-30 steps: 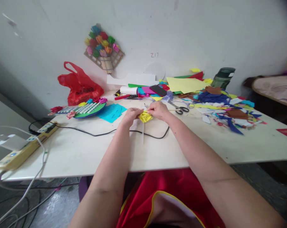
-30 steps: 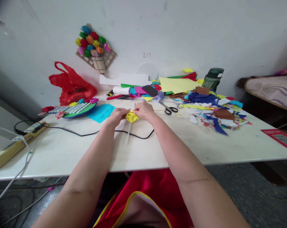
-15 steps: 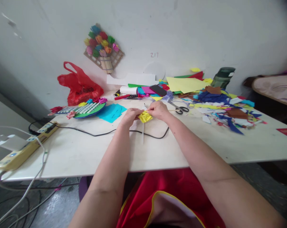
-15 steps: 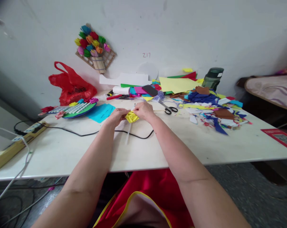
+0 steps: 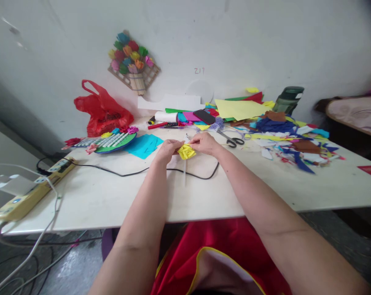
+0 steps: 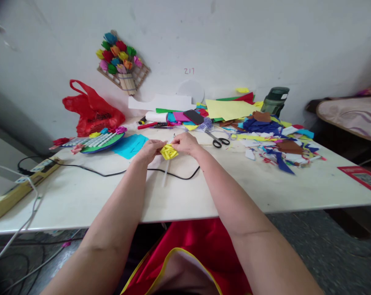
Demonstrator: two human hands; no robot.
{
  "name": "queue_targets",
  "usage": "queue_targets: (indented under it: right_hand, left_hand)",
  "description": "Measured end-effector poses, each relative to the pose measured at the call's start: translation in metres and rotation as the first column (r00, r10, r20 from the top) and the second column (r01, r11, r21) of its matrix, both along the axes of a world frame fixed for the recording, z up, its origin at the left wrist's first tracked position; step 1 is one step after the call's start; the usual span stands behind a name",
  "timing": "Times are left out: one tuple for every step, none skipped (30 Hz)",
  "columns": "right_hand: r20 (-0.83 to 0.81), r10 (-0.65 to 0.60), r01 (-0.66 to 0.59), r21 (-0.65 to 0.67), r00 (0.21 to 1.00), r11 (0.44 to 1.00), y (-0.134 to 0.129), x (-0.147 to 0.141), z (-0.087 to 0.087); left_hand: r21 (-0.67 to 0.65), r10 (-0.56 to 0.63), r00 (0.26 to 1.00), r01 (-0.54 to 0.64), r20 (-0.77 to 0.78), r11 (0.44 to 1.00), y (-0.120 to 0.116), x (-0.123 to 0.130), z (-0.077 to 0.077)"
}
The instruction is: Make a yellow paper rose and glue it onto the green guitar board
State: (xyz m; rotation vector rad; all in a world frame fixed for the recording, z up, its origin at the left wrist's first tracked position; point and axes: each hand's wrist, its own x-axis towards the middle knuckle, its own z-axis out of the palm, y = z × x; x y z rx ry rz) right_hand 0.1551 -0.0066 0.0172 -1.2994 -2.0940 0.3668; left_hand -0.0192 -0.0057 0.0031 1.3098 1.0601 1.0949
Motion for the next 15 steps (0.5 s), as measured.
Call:
queue_targets:
  right_hand:
    - [-0.008,0.018,-0.018,-0.005,1.000,1.000,0.0008,0.0010,-0.0009]
    - [-0.010,0.028,-0.029,-0.013,1.000,1.000,0.0016,0.0019,-0.0015]
    - [-0.009,0.036,-0.036,-0.022,0.999,0.999,0.0022,0.0028,-0.0018]
    - [-0.004,0.042,-0.042,-0.031,0.999,0.999,0.0028,0.0038,-0.0019]
    - [0.005,0.050,-0.050,-0.036,0.999,0.998,0.0032,0.0047,-0.0019]
    - [0.017,0.055,-0.055,-0.038,0.998,0.998,0.0034,0.0057,-0.0016]
    - [0.034,0.060,-0.058,-0.040,0.998,0.997,0.0034,0.0067,-0.0011]
    - [0.055,0.063,-0.060,-0.044,0.996,0.997,0.0032,0.0077,-0.0004]
    - [0.079,0.064,-0.060,-0.050,0.995,0.997,0.0026,0.0087,0.0005]
    - [0.102,0.063,-0.058,-0.058,0.993,0.997,0.0019,0.0095,0.0016]
    - [0.124,0.064,-0.057,-0.065,0.990,0.996,0.0011,0.0102,0.0029]
    - [0.141,0.068,-0.059,-0.067,0.988,0.996,0.0001,0.0106,0.0042]
    - [0.155,0.075,-0.065,-0.064,0.985,0.996,-0.0007,0.0109,0.0055]
    - [0.167,0.082,-0.073,-0.055,0.983,0.996,-0.0014,0.0109,0.0068]
    - [0.178,0.089,-0.083,-0.042,0.980,0.996,-0.0019,0.0108,0.0078]
  left_hand:
    - [0.011,-0.002,1.000,0.002,-0.005,1.000,0.0001,-0.0001,-0.0001]
    - [0.022,-0.005,1.000,0.005,-0.010,1.000,0.0003,-0.0003,-0.0005]
    - [0.031,-0.008,1.000,0.009,-0.015,0.999,0.0007,-0.0005,-0.0010]
    - [0.040,-0.013,1.000,0.014,-0.021,0.999,0.0012,-0.0007,-0.0018]
    - [0.048,-0.019,0.999,0.020,-0.028,0.999,0.0018,-0.0010,-0.0026]
    - [0.057,-0.025,0.999,0.027,-0.035,0.998,0.0025,-0.0013,-0.0036]
    - [0.067,-0.031,0.999,0.034,-0.043,0.997,0.0033,-0.0016,-0.0045]
    - [0.079,-0.036,0.998,0.040,-0.048,0.996,0.0039,-0.0019,-0.0052]
    - [0.091,-0.038,0.998,0.042,-0.052,0.995,0.0043,-0.0022,-0.0057]
    - [0.103,-0.040,0.998,0.045,-0.055,0.994,0.0044,-0.0023,-0.0059]
    - [0.113,-0.040,0.997,0.047,-0.060,0.992,0.0043,-0.0024,-0.0058]
    - [0.123,-0.039,0.997,0.047,-0.065,0.991,0.0040,-0.0024,-0.0055]
    - [0.133,-0.038,0.997,0.047,-0.070,0.990,0.0036,-0.0024,-0.0051]
    - [0.141,-0.037,0.997,0.048,-0.074,0.989,0.0032,-0.0024,-0.0046]
    - [0.148,-0.037,0.996,0.048,-0.078,0.988,0.0029,-0.0024,-0.0043]
